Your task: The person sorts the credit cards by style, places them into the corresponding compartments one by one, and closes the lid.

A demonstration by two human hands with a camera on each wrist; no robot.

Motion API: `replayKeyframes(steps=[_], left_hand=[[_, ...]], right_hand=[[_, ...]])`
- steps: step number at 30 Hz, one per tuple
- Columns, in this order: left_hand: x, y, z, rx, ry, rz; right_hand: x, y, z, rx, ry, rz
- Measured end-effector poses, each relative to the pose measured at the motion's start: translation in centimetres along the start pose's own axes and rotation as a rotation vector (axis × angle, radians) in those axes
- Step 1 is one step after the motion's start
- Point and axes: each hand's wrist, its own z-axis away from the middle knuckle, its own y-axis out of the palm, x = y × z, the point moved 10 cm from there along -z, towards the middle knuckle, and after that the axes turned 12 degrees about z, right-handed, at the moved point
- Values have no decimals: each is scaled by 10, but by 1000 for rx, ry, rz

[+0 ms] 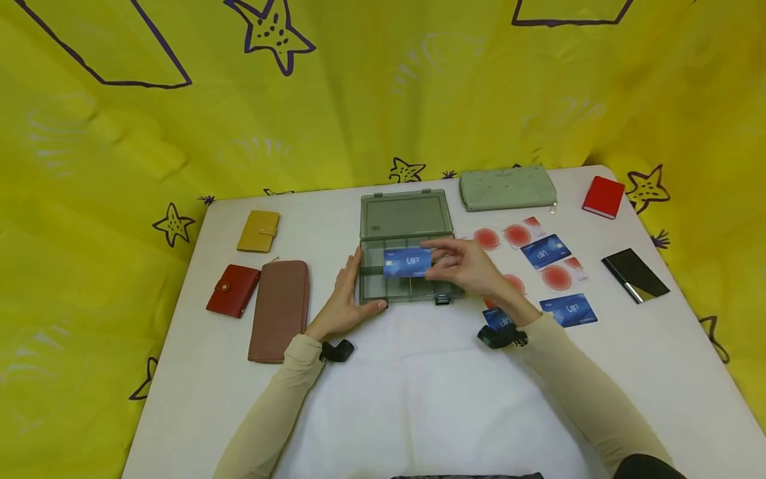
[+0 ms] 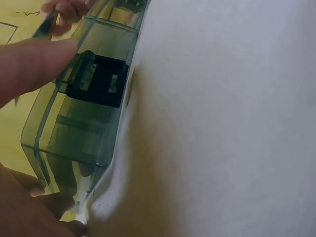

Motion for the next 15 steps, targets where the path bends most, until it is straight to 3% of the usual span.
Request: replayKeyframes(steps=[4,9,12,15], left_hand=[[-1,3,-2,15,28,14],[-2,2,-2,15,32,26],[-3,0,-1,8,42,25],[-3,-2,0,5,60,24]], right_hand=[[14,32,-11,57,-74,161],[27,48,-14,61,-181,396],[30,48,-12,74,-201,459],[24,29,-9,57,-188,452]])
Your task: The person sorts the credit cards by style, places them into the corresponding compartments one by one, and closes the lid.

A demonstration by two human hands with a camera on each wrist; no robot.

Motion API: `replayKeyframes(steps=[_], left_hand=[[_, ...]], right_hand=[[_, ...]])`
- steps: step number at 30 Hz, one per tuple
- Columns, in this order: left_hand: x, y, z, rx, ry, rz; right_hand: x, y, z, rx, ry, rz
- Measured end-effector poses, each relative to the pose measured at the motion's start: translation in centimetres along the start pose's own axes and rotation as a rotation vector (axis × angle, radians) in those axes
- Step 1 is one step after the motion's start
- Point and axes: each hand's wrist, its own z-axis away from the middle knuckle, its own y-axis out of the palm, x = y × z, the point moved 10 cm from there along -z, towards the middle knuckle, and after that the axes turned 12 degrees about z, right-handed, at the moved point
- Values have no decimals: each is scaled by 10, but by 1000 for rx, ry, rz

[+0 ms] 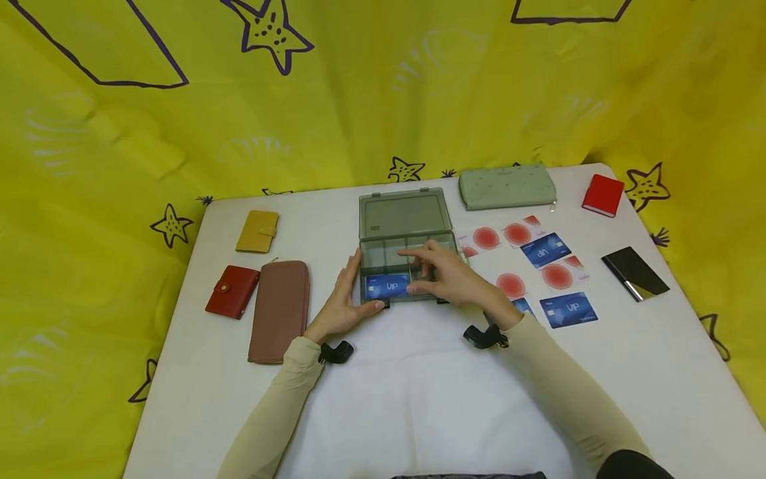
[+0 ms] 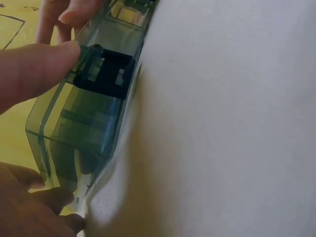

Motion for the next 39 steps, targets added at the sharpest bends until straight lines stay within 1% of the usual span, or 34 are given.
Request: replayKeyframes(steps=[2,4,7,9,11,14,16,19,24,26,29,35,39], left_hand=[[-1,0,1,0,8,-1],[-2,0,1,1,19,-4],[-3,-1,1,-2,35,-6],[-3,-2,2,-7,43,-7],[-4,-3,2,-14,44,-2],[-2,-5,2,-21,29,3],[-1,-6,3,-25,11,7],[1,-6,5,-28,-17,16],[0,-3,4,-25,-19,20],[0,-3,5,-25,-11,17],[0,-3,6,-26,-21,22],[0,-2,5,-24,-30,26],[-1,-4,5,-32,-28,15]], right_hand=[[-19,-22,10,-30,39,-8],[-46,-50,25,-73,90,18],[-99,-94,56,-85,250,65],[-134,-116,78,-54,363,93],[-166,-131,97,5,464,105],[-200,-140,118,97,540,129],[-213,-140,126,142,557,143],[-222,-139,132,167,562,164],[-222,-141,133,158,551,218],[-222,-139,130,173,553,230],[-222,-139,129,201,562,231],[-225,-148,137,193,581,197],[-219,-152,144,185,573,104]])
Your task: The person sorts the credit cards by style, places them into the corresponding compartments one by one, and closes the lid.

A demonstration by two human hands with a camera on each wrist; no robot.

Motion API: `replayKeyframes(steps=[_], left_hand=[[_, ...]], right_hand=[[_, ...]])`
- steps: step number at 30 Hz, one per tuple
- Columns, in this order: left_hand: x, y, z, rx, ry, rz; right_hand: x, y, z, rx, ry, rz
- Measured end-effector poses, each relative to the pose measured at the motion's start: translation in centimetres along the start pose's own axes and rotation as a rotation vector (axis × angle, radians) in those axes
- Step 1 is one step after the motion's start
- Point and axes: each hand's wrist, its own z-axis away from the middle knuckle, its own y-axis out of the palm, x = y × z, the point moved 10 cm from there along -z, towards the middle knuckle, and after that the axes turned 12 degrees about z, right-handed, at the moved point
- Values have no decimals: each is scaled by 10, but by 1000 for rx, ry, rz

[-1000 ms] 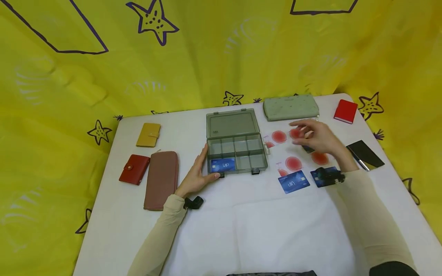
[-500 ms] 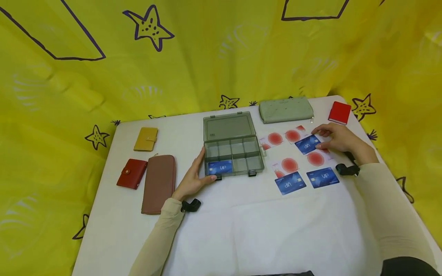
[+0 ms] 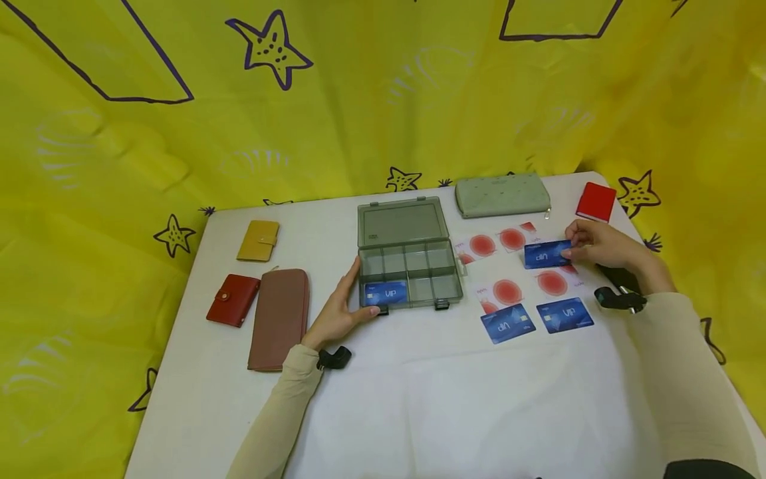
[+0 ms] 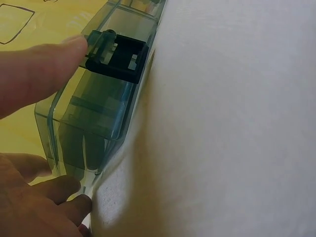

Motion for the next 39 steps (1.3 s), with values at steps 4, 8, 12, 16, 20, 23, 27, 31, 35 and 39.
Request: replayKeyframes(steps=[4,8,12,16,20,23,27,31,35,39], left_hand=[[2,1,-1,5,10,-8],[-1,2,-2,6,47,-17],[-3,-1,-1,1,62,-21],[-3,-2,-1,5,68,-23],[-2,0,-1,16,63,-17],[-2,1,0,21,51,-6],[-2,4,0,23,35,-8],[0,4,0,17,17,-18],[0,2,0,0,26,-24],[0,2,0,3,38,-25]], right_hand=[[10,-3,15,-11,-16,-148],[37,-12,21,-125,-39,-269],[81,-6,14,-239,-90,-433],[137,22,0,-253,-233,-586],[195,62,-14,-172,-405,-638],[231,86,-20,-133,-477,-602],[256,104,-22,-183,-502,-418],[272,111,-19,-237,-530,-169],[280,114,-13,-228,-565,-37],[261,95,-4,-306,-556,-57]])
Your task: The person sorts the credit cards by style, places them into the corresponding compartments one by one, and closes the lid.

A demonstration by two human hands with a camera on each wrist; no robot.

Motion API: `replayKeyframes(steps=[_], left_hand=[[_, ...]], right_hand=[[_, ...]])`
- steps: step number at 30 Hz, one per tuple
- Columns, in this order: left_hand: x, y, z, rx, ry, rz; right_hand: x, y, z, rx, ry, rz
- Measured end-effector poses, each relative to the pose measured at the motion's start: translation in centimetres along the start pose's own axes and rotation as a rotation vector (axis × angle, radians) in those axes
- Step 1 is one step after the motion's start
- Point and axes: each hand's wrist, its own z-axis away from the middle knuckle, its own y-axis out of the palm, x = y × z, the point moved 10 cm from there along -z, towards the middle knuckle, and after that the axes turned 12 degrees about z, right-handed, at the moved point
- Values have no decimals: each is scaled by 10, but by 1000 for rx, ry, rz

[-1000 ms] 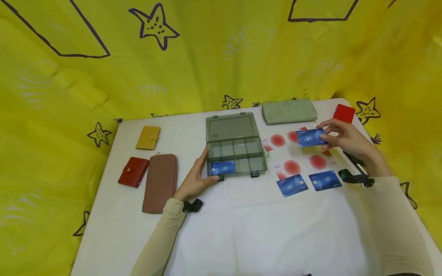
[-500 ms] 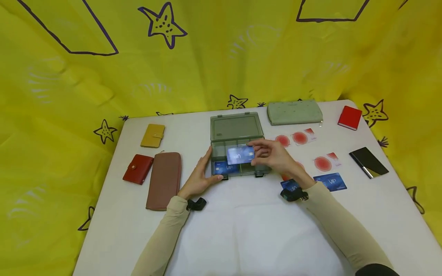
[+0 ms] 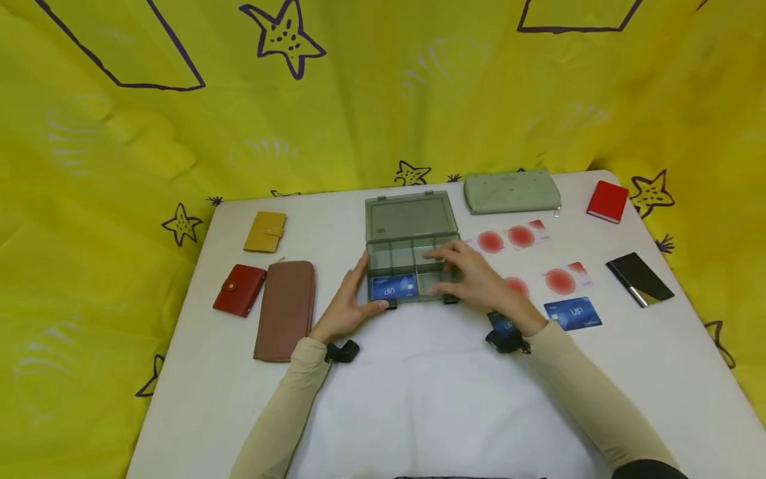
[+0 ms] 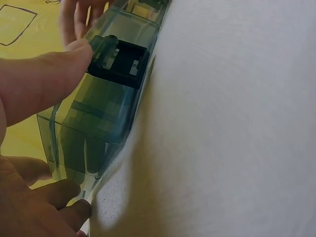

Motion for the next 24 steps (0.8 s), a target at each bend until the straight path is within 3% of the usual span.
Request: replayKeyframes(steps=[3,5,10,13,18,24], left_hand=[[-1,1,-2,8,-2,0],[0,1,-4,8,-9,-3],[2,1,-3,1,-27,-2],[1,0,-1,-5,-20,4],[5,1,4,-11,-56,21],[3,2,3,-14,-47,23]], right_hand=[[-25,-31,21,-70,44,22],[-46,-47,40,-52,101,49],[-87,-62,98,147,284,107],[-94,-58,123,206,308,140],[-92,-51,139,200,296,188],[-91,-49,138,206,312,195]])
